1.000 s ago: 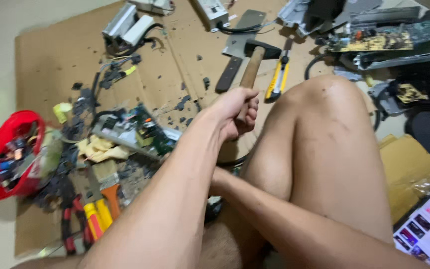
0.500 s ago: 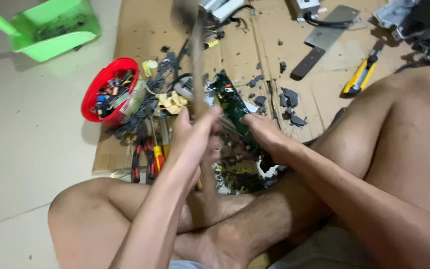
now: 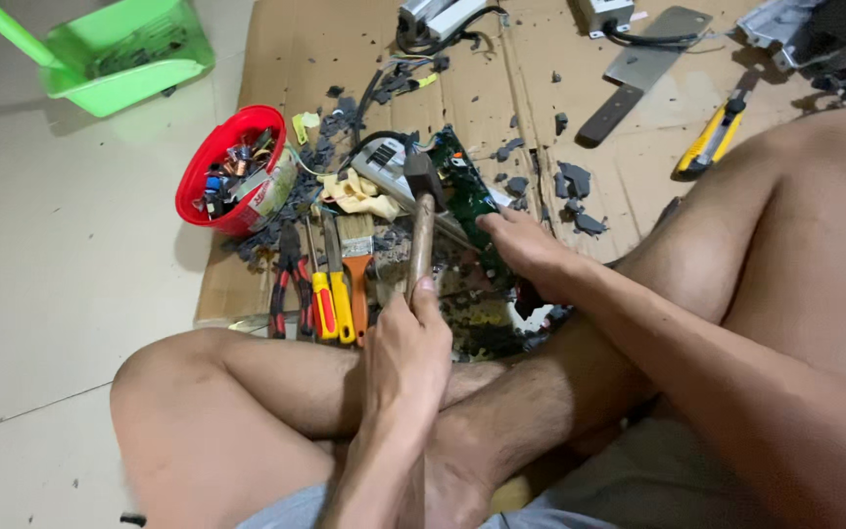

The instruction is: The person sits on the floor and uses pliers to pull wires and components off a green circuit board. They then use a hammer to strike the board, breaking it into pieces and separating a yellow component.

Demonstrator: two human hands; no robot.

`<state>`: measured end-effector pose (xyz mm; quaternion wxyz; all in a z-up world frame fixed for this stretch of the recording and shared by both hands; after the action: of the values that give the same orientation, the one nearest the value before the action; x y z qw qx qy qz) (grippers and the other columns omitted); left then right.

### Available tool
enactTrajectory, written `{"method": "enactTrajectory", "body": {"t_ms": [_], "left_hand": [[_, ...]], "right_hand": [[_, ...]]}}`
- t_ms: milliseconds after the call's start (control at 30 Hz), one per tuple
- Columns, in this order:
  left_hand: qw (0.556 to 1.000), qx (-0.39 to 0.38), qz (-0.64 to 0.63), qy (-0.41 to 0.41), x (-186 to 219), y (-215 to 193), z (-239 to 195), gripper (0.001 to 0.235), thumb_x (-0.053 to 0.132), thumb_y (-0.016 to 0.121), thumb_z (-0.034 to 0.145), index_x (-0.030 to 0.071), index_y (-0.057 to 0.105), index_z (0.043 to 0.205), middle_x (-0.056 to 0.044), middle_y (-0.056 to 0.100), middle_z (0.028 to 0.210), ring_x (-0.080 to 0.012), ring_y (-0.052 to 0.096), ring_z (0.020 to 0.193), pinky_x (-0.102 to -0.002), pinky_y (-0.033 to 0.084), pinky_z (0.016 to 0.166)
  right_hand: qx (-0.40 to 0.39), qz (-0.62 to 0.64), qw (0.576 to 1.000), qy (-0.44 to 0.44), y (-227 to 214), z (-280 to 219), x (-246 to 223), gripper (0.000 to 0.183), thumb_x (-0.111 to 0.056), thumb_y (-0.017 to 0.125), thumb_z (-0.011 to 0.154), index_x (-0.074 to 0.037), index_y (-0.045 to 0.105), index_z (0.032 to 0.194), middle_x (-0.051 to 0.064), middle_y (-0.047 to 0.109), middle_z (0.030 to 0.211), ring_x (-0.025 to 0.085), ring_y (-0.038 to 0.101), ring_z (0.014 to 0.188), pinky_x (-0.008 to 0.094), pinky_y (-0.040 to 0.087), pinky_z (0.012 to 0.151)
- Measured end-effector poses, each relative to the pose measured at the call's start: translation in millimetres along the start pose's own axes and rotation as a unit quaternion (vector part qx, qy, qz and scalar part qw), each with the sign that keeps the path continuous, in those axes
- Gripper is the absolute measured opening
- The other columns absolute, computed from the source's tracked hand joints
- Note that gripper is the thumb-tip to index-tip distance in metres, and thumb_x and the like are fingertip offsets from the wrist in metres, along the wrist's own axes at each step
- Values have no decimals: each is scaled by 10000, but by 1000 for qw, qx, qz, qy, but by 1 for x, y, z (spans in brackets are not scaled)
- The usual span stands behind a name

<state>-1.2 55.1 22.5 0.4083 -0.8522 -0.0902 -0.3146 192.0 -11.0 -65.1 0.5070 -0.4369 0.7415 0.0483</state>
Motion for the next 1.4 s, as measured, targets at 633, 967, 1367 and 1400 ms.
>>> {"method": "enactTrajectory", "body": {"t_ms": [633, 967, 1367, 1400], "left_hand": [[998, 51, -20, 44, 33, -1, 14, 578, 482, 320, 1046, 6, 629, 1157, -299, 699, 994, -428, 723, 990, -503, 580, 787], [899, 275, 86, 328, 77, -22, 16, 310, 280, 408, 978, 110, 375, 1235, -225, 628, 832, -466, 644, 709, -545, 468, 563], [860, 356, -73, 359, 124, -87, -14, 398, 403, 338, 1034, 47, 495, 955, -248, 676, 721, -493, 622, 692, -509, 388, 490], [870, 365, -88, 321, 112, -80, -14, 317, 366, 390, 1038, 64, 482, 1059, -300, 709, 772, -542, 638, 773, -538, 407, 473]], "right_hand": [[-17, -23, 999, -24, 7, -8, -6, 572, -476, 474, 891, -200, 642, 1363, 243, 655, 1279, 439, 562, 1275, 555, 386, 1109], [-41, -2, 999, -8, 7, 0, -3, 263, -280, 368, 963, -81, 539, 976, 171, 559, 966, 294, 519, 783, 404, 421, 638], [-88, -48, 995, -8, 6, -18, -21, 389, -334, 348, 1062, -91, 375, 1365, 89, 343, 1217, 209, 340, 1058, 390, 289, 866], [-85, -50, 995, -13, 9, -18, -23, 641, -346, 347, 1026, -57, 216, 1583, 170, 255, 1652, 292, 310, 1505, 483, 259, 1228]]}}
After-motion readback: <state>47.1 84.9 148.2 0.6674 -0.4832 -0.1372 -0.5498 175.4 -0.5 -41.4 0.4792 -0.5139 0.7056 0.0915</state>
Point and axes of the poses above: each hand's wrist, its own z-axis towards the middle knuckle, its own y-axis out of the palm, x = y × z, the point moved 9 cm from there along z, towards the middle knuckle
